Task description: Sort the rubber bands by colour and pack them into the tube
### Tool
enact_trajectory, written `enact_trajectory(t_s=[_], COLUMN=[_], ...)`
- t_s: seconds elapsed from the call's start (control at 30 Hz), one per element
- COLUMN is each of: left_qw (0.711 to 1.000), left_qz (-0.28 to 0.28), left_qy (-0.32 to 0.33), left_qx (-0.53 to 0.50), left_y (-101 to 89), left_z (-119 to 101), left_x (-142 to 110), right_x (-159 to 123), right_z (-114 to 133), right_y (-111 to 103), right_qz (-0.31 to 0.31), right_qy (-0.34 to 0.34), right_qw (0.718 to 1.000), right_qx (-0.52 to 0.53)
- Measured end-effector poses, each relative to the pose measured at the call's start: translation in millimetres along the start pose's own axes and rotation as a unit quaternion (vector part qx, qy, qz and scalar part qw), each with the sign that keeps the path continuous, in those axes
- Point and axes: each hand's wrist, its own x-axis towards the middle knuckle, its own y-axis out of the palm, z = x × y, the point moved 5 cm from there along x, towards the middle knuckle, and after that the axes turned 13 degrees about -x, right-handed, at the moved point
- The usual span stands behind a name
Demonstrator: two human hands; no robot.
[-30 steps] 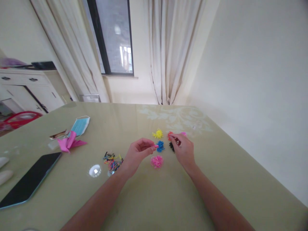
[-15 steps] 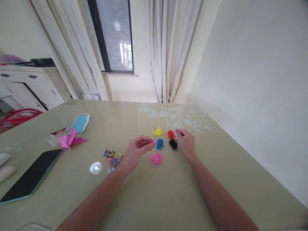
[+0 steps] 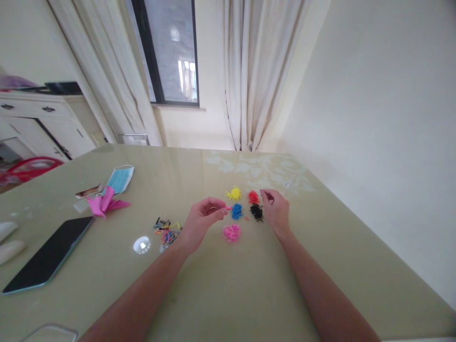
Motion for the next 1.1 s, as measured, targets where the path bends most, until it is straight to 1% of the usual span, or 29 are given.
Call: enact_trajectory(t_s=[0.07, 0.13, 0.17, 0.23, 0.3, 0.4, 0.47, 0.53, 0.6, 0.67, 0.7, 0.8, 0.87, 0.93, 1.0, 1.03, 1.1], left_qw=[1.0, 1.0, 1.0, 1.0, 1.0, 1.0, 1.0, 1.0, 1.0, 1.0, 1.0, 1.0, 1.0, 1.0, 1.0, 1.0, 1.0], left_qz=[-0.005, -0.003, -0.001, 0.0, -0.001, -0.004, -0.007, -0.007, -0.004, 0.0, 0.001, 0.004, 0.005, 0.008, 0.011, 0.012, 0.009], left_qy=[0.006, 0.007, 0.005, 0.002, 0.0, 0.0, 0.001, 0.001, -0.001, -0.003, -0.004, -0.004, -0.007, -0.012, -0.015, -0.015, -0.015], left_qx=[-0.001, -0.003, -0.004, -0.007, -0.009, -0.009, -0.008, -0.008, -0.008, -0.007, -0.007, -0.01, -0.016, -0.021, -0.024, -0.024, -0.025], left_y=[-2.0, -2.5, -2.5, -2.4, -2.7, -2.9, -2.8, -2.1, -1.3, -0.4, -0.1, 0.8, 1.4, 2.4, 3.6, 4.1, 4.8], left_z=[-1, -1, -1, 0, 1, 0, -1, -1, 0, 1, 2, 3, 4, 4, 4, 5, 5], left_x=[0, 1, 1, 1, 1, 1, 1, 1, 1, 1, 1, 1, 1, 1, 0, 0, 0], right_x=[-1, -6, -10, -18, -25, -27, -22, -12, -2, 4, 6, 7, 7, 7, 3, 0, -9], right_z=[6, 12, 15, 19, 23, 26, 23, 14, 1, -8, -11, -14, -12, -7, 4, 12, 32], right_y=[0, 4, 6, 9, 11, 13, 13, 12, 11, 13, 16, 19, 15, 4, -9, -14, -19], right_qz=[0.079, 0.182, 0.224, 0.27, 0.279, 0.269, 0.25, 0.2, 0.13, 0.077, 0.063, 0.05, 0.037, 0.01, -0.012, -0.01, 0.032], right_qy=[-0.055, -0.116, -0.139, -0.166, -0.183, -0.203, -0.197, -0.159, -0.104, -0.067, -0.06, -0.055, -0.05, -0.041, -0.037, -0.042, -0.072], right_qw=[0.995, 0.976, 0.964, 0.947, 0.941, 0.939, 0.947, 0.966, 0.984, 0.992, 0.994, 0.995, 0.996, 0.998, 0.999, 0.999, 0.995], right_qx=[-0.002, -0.018, -0.027, -0.047, -0.062, -0.065, -0.052, -0.047, -0.057, -0.07, -0.073, -0.073, -0.067, -0.045, -0.009, 0.012, 0.062])
